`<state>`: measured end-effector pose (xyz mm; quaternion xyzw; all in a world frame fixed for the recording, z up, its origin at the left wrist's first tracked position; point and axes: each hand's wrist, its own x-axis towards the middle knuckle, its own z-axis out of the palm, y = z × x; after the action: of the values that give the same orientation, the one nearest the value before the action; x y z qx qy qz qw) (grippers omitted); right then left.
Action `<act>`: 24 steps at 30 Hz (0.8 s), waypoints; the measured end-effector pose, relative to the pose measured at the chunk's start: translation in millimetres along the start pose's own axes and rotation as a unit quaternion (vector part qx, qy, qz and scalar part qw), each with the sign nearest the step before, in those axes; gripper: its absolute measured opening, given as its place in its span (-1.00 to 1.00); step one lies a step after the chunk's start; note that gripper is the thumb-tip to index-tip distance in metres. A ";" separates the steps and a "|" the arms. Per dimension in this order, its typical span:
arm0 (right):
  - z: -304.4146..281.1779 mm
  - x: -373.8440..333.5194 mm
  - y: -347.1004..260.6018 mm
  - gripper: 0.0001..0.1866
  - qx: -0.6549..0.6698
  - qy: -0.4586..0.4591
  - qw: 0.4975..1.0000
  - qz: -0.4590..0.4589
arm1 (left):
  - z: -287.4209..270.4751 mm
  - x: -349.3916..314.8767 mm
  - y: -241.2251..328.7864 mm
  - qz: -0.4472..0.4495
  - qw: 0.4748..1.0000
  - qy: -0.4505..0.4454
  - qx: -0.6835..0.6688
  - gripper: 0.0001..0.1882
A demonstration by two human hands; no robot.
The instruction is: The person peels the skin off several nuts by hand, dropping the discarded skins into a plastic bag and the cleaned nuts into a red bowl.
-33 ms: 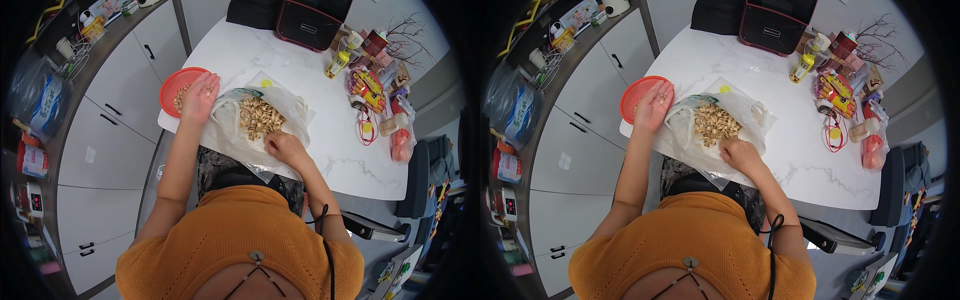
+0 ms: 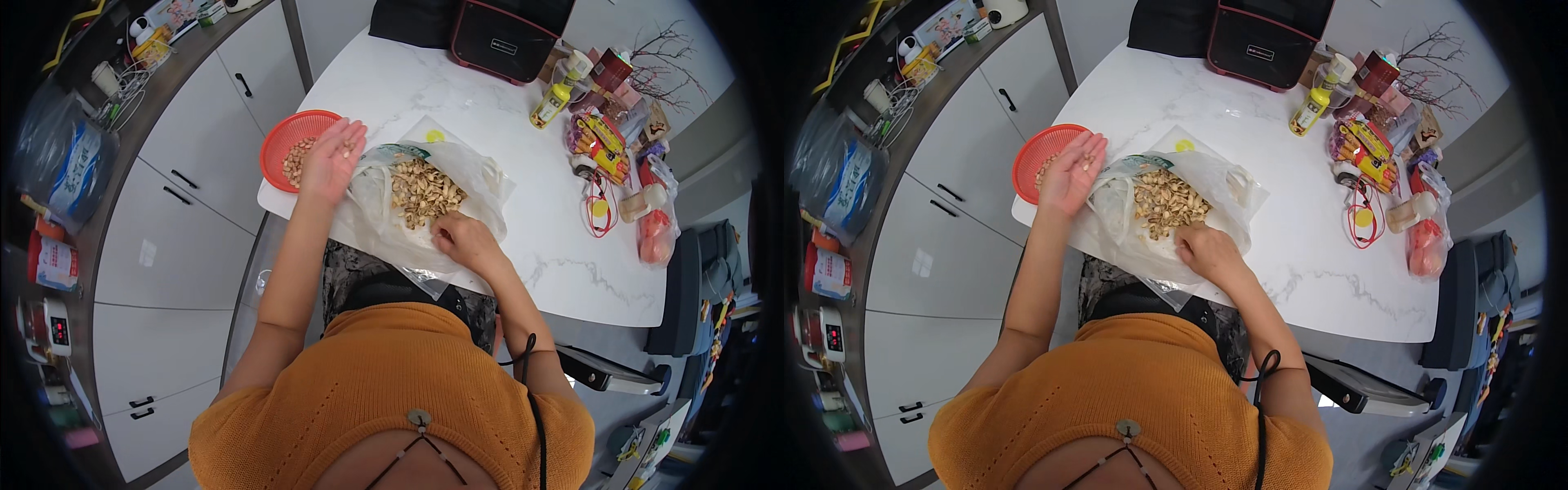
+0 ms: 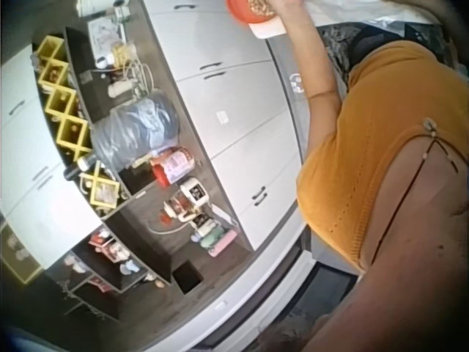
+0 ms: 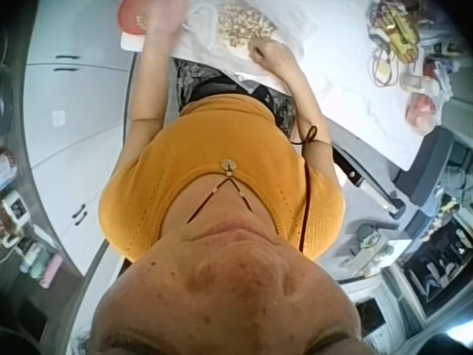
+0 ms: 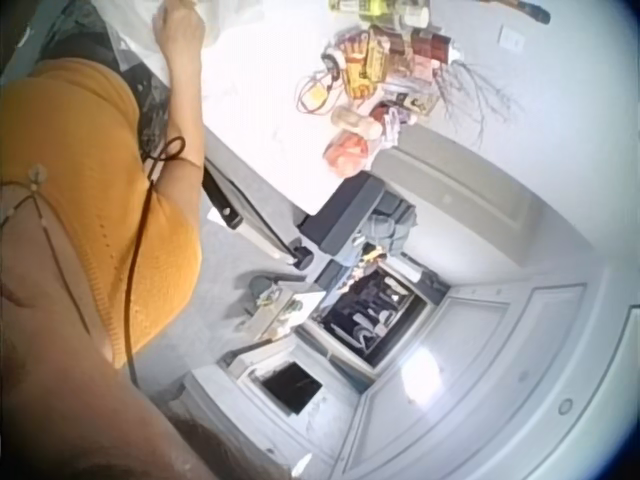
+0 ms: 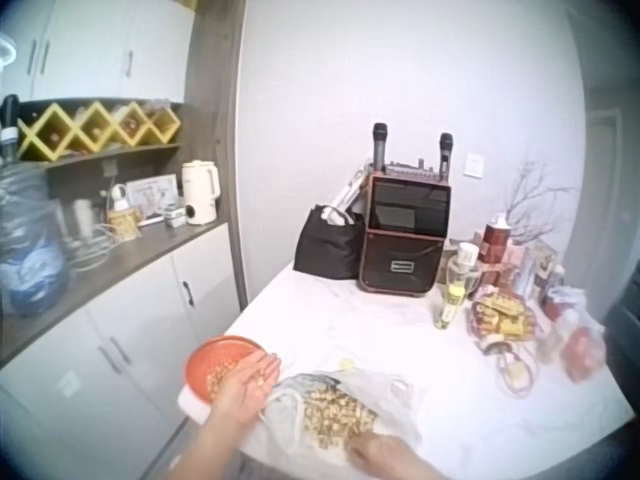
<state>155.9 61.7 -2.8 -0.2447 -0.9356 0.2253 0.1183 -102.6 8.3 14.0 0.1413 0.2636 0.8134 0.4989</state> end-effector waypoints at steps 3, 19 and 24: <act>3.6 2.2 3.6 -0.94 0.027 0.034 0.999 -0.002 | 15.9 -5.9 -13.8 -0.043 0.998 -0.043 0.003 -0.53; 5.9 -1.6 4.3 -0.93 0.099 0.056 0.993 0.043 | 23.1 -12.9 -65.3 -0.146 0.988 -0.041 0.025 -0.72; 4.9 -1.2 4.0 -0.93 0.103 0.049 0.992 0.046 | 23.7 -12.9 -66.8 -0.167 0.985 -0.044 0.004 -0.71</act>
<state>156.9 62.5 -9.1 -0.2848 -0.8883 0.3133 0.1778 -35.7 28.0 -4.2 0.1331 0.2650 0.7108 0.6378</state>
